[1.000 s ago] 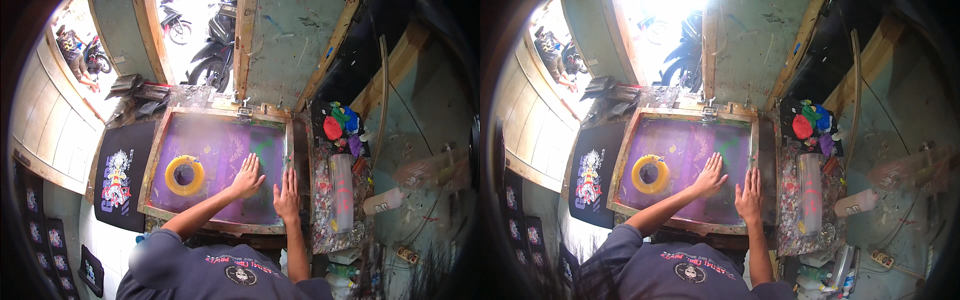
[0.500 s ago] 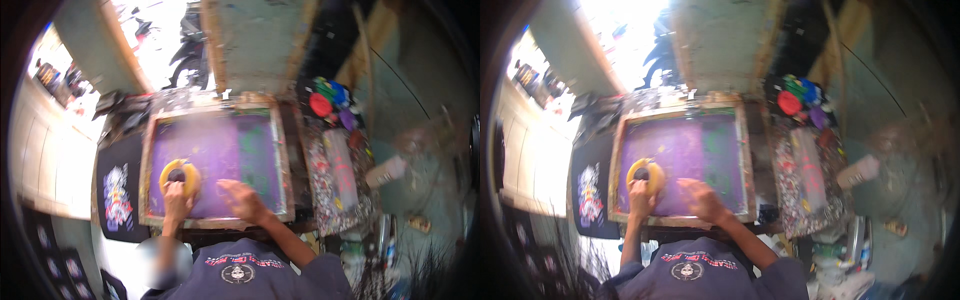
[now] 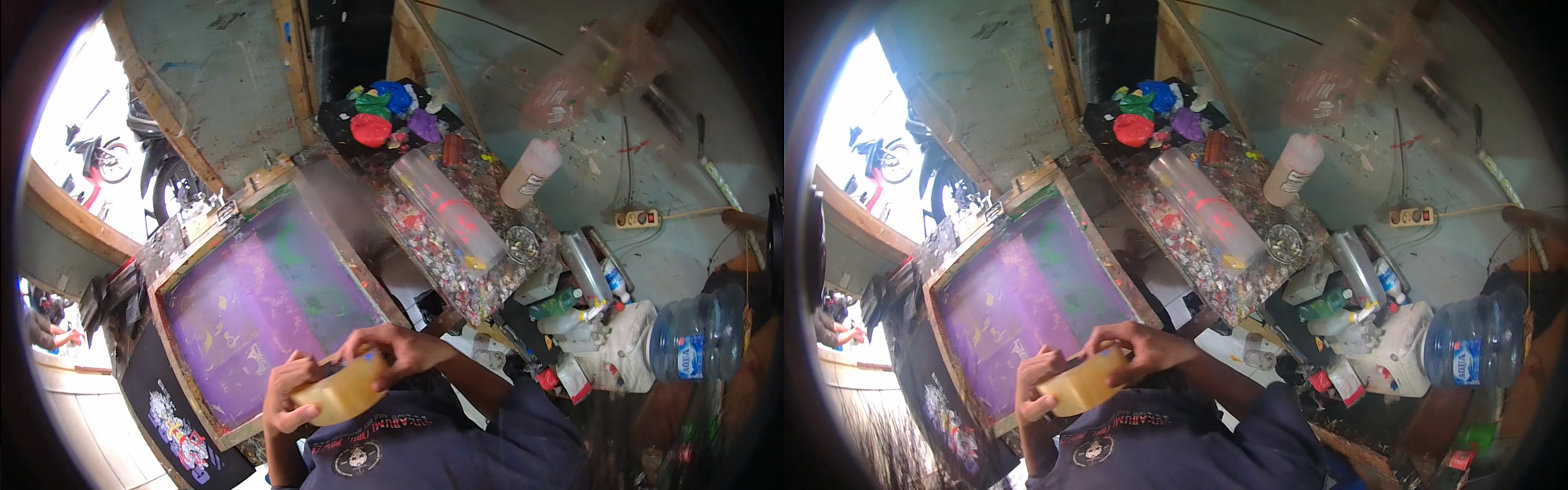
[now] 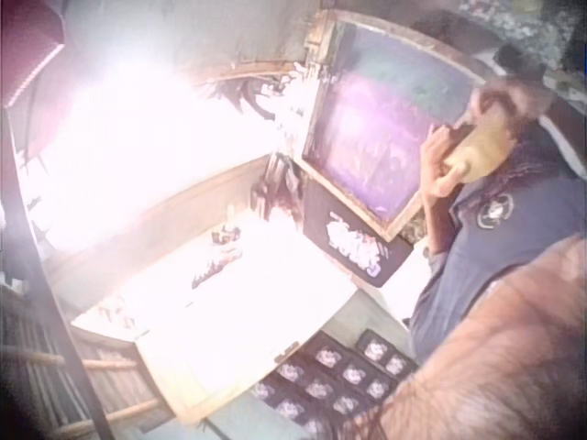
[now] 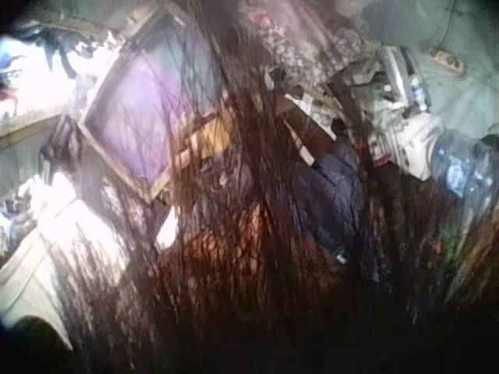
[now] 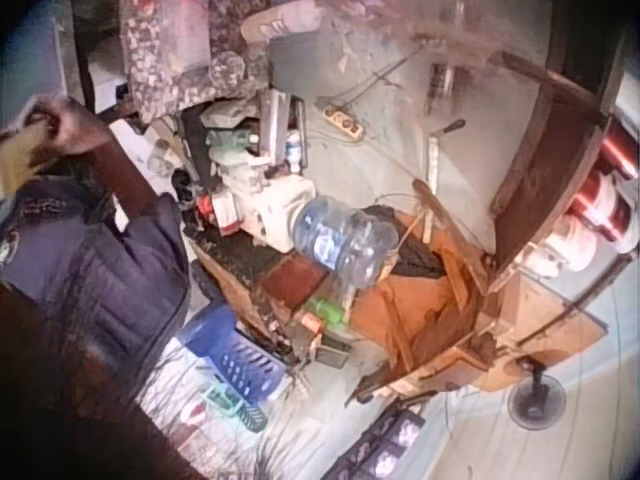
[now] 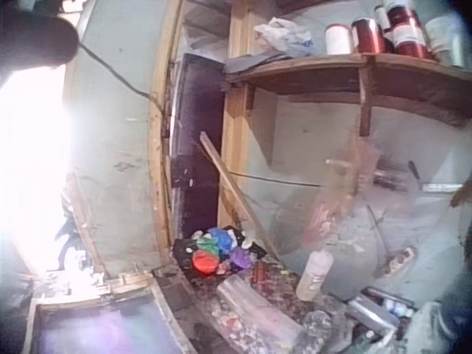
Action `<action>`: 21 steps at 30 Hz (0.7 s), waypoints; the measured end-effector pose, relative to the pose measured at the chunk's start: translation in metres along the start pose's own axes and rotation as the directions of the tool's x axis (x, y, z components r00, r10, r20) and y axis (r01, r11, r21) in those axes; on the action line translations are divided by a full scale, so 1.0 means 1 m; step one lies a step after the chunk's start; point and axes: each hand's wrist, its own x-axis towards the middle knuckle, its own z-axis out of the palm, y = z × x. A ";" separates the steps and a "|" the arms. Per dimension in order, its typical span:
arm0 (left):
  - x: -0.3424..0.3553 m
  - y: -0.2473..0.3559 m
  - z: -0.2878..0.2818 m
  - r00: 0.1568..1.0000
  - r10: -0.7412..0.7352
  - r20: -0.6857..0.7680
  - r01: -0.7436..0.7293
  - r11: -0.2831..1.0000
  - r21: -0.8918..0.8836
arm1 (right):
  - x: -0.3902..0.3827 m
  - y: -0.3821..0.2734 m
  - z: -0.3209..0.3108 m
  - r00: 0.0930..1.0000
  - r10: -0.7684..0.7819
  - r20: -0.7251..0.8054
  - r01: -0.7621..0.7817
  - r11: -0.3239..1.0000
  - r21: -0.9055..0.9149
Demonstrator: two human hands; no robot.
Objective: The person aligns a screen printing frame over a black t-shirt, then uses a squeegee to pull purple ink across the mesh to transfer a design onto the fabric. The person lifts the screen to reveal the printed shirt and repeats the process on another shirt.
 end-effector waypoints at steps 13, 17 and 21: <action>-0.093 -0.052 0.033 0.815 -0.265 -0.514 0.571 0.514 0.640 | -0.176 -0.076 -0.030 0.200 -0.409 -0.890 -0.177 0.879 -0.443; -0.131 -0.052 0.038 0.790 -0.148 -0.595 0.603 0.369 0.708 | -0.121 -0.093 -0.127 0.184 -0.657 -0.732 -0.481 0.589 -0.649; -0.157 -0.070 0.041 0.762 -0.048 -0.646 0.624 0.325 0.711 | -0.055 -0.093 -0.270 0.186 -0.741 -0.646 -0.702 0.359 -0.615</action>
